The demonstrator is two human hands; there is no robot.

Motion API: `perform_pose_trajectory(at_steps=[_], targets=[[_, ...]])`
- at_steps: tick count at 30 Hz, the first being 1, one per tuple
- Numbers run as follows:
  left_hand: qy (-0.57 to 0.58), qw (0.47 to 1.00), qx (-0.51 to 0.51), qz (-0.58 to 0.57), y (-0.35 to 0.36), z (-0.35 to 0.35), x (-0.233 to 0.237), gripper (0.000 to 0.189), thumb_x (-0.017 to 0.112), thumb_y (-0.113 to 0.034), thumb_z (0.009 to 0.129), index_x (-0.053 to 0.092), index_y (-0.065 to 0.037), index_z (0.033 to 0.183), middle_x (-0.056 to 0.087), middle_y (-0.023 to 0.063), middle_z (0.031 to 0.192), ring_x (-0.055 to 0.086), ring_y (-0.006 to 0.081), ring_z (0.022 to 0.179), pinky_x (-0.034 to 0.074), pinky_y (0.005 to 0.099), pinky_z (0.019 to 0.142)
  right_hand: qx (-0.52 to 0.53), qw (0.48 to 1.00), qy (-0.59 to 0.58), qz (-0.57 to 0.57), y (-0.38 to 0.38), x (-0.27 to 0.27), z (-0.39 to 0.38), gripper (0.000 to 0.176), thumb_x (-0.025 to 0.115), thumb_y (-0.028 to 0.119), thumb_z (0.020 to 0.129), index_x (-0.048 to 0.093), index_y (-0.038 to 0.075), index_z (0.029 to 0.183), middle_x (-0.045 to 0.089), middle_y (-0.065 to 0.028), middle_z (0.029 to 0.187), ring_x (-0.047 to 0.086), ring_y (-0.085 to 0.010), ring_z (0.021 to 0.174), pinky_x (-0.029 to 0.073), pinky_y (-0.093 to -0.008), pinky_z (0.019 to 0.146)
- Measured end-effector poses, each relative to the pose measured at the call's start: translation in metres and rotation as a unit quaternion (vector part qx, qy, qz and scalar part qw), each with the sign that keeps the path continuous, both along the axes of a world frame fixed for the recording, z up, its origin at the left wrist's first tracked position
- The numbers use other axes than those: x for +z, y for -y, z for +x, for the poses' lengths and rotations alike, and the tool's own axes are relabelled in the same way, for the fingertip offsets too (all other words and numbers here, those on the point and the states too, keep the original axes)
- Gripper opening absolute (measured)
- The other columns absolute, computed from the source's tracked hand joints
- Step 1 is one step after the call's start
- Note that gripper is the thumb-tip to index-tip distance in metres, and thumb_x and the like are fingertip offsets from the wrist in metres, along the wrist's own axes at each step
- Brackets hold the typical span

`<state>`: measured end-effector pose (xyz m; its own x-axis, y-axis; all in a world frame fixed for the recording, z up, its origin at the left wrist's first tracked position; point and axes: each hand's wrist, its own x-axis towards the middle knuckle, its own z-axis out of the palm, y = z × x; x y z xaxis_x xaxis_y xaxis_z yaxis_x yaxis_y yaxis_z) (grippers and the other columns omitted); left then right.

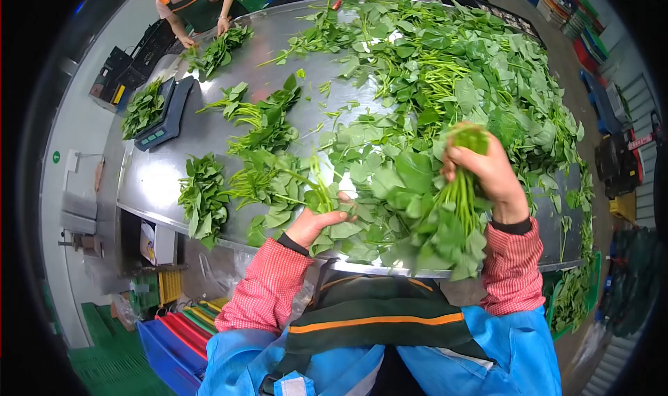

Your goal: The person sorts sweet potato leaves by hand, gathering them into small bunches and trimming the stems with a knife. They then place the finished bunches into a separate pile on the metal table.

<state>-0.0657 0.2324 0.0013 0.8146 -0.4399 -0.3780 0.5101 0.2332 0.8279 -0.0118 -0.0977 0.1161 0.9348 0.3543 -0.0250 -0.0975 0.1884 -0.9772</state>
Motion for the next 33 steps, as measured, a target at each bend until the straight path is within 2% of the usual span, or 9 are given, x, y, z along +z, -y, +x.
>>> perform_pose_trajectory(at_steps=[3, 10, 14, 17, 18, 20, 23, 29, 33], targets=[[0.056, 0.994, -0.085, 0.043, 0.0, -0.001, 0.007, 0.034, 0.068, -0.004, 0.082, 0.054, -0.003, 0.113, 0.063, 0.0088, 0.108, 0.063, 0.0213, 0.101, 0.048, 0.0349, 0.092, -0.048, 0.988, -0.063, -0.132, -0.035, -0.033, 0.002, 0.02, 0.068, 0.012, 0.085, 0.06, 0.002, 0.099, 0.061, -0.002, 0.08, 0.057, -0.0098, 0.065, 0.049, -0.0244, 0.06], [0.1, 0.952, -0.289, 0.036, 0.001, -0.008, 0.017, 0.03, 0.068, -0.013, 0.086, 0.057, -0.005, 0.113, 0.06, 0.0028, 0.108, 0.053, 0.0146, 0.103, 0.043, 0.0305, 0.092, 0.118, 0.972, -0.201, 0.042, -0.095, -0.077, 0.002, 0.025, 0.072, 0.021, 0.083, 0.063, 0.003, 0.098, 0.061, -0.0005, 0.081, 0.055, -0.0085, 0.066, 0.045, -0.024, 0.057], [0.118, 0.949, -0.29, 0.039, -0.015, -0.011, 0.011, 0.029, 0.061, -0.024, 0.093, 0.057, -0.004, 0.114, 0.058, 0.003, 0.11, 0.051, 0.0148, 0.105, 0.042, 0.0306, 0.093, 0.144, 0.983, -0.092, -0.067, -0.104, -0.068, 0.001, 0.015, 0.068, 0.013, 0.082, 0.063, 0.003, 0.092, 0.058, 0.0013, 0.073, 0.054, -0.0083, 0.063, 0.045, -0.0264, 0.057], [0.099, 0.96, -0.262, 0.012, -0.026, -0.017, 0.011, 0.027, 0.054, -0.027, 0.097, 0.058, -0.003, 0.111, 0.06, 0.0052, 0.107, 0.056, 0.0177, 0.104, 0.043, 0.0332, 0.095, 0.006, 0.974, 0.098, -0.205, -0.11, -0.077, -0.002, 0.015, 0.066, 0.011, 0.079, 0.064, 0.005, 0.093, 0.062, -0.0036, 0.072, 0.059, -0.015, 0.061, 0.047, -0.0314, 0.057], [0.058, 0.967, -0.248, -0.013, -0.03, -0.019, 0.012, 0.026, 0.054, -0.025, 0.098, 0.058, -0.003, 0.11, 0.061, 0.0058, 0.107, 0.056, 0.0177, 0.104, 0.043, 0.0333, 0.094, -0.078, 0.915, 0.151, -0.365, -0.114, -0.07, -0.008, 0.017, 0.069, 0.012, 0.075, 0.063, 0.008, 0.091, 0.064, -0.0097, 0.074, 0.064, -0.025, 0.064, 0.049, -0.0368, 0.057], [-0.072, 0.982, -0.176, -0.005, -0.034, -0.023, 0.036, 0.024, 0.052, -0.025, 0.099, 0.059, -0.002, 0.103, 0.064, 0.0093, 0.104, 0.06, 0.0206, 0.101, 0.046, 0.0354, 0.092, -0.152, 0.82, 0.245, -0.494, -0.119, -0.065, -0.009, 0.02, 0.07, 0.013, 0.075, 0.063, 0.009, 0.093, 0.064, -0.0109, 0.073, 0.064, -0.0252, 0.064, 0.049, -0.0364, 0.057], [0.088, 0.972, -0.217, 0.019, -0.047, -0.023, 0.022, 0.026, 0.053, -0.027, 0.098, 0.058, -0.002, 0.103, 0.064, 0.0109, 0.104, 0.064, 0.025, 0.095, 0.05, 0.0385, 0.088, -0.27, 0.72, 0.253, -0.587, -0.109, -0.067, -0.002, 0.023, 0.074, 0.021, 0.074, 0.063, 0.01, 0.091, 0.065, -0.0123, 0.077, 0.065, -0.0309, 0.069, 0.051, -0.0419, 0.059], [0.082, 0.966, -0.231, 0.08, -0.058, -0.022, 0.011, 0.027, 0.055, -0.026, 0.097, 0.059, -0.001, 0.108, 0.065, 0.0081, 0.1, 0.061, 0.0175, 0.094, 0.049, 0.034, 0.086, 0.0, 0.967, -0.022, -0.254, -0.101, -0.08, -0.004, 0.04, 0.077, 0.027, 0.077, 0.065, 0.003, 0.106, 0.068, -0.0082, 0.092, 0.063, -0.0184, 0.081, 0.05, -0.0317, 0.076], [0.098, 0.938, -0.313, 0.114, -0.046, -0.018, 0.008, 0.027, 0.057, -0.027, 0.096, 0.059, -0.003, 0.109, 0.063, 0.0047, 0.096, 0.059, 0.0148, 0.09, 0.047, 0.0318, 0.085, 0.143, 0.957, -0.25, -0.011, -0.125, -0.087, -0.017, 0.046, 0.075, 0.027, 0.082, 0.059, 0.002, 0.118, 0.062, -0.0041, 0.107, 0.058, -0.0141, 0.089, 0.047, -0.0284, 0.082]])
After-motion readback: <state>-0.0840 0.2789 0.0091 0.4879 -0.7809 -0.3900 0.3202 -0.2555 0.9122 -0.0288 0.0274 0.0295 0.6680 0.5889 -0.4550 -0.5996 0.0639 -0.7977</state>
